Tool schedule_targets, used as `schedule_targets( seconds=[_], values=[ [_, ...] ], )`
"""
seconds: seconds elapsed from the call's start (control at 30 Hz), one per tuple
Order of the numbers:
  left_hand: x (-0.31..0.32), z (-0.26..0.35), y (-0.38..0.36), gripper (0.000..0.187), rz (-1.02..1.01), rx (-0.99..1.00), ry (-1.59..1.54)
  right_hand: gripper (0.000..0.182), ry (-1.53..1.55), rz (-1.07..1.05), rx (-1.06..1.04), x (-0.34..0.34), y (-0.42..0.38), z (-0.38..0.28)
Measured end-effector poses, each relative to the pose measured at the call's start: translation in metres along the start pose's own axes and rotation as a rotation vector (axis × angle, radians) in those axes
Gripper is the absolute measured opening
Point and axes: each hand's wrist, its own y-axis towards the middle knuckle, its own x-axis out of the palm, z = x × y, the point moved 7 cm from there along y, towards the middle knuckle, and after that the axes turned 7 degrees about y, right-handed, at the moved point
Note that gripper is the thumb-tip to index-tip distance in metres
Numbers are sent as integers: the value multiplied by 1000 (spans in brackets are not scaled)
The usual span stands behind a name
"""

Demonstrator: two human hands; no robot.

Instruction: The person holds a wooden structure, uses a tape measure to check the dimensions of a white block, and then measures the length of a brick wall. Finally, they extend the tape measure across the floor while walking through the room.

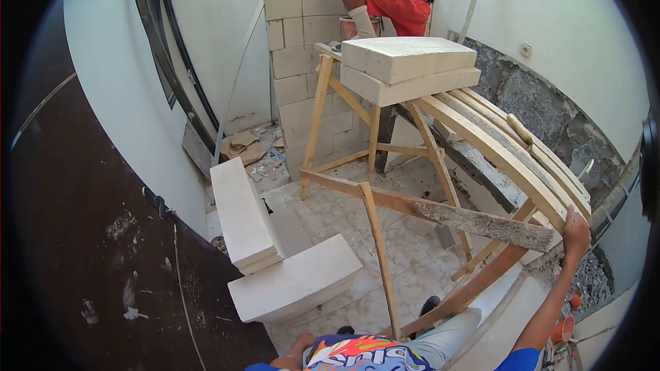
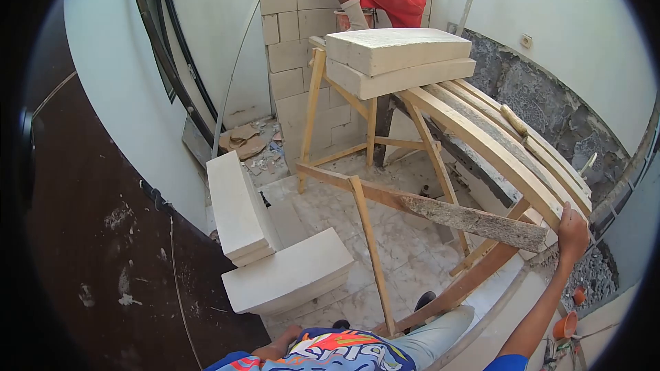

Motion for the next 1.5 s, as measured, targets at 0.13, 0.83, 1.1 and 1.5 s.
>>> schedule_targets(
  seconds=[0.13,0.83,1.1,1.5],
  values=[
    [-11,4,-15,62,17,-110,-82,52,2,17,-25,2,0,1],
    [-9,-2,-15,63,63,-60,-206,56,-48,-6,46,2,1,3],
    [-6,-1,-1,63,90,-30,-158,57,-38,-9,51,0,0,2],
    [0,-6,4,54,109,45,-125,55,-44,-32,66,-2,0,-1]
  ],
)
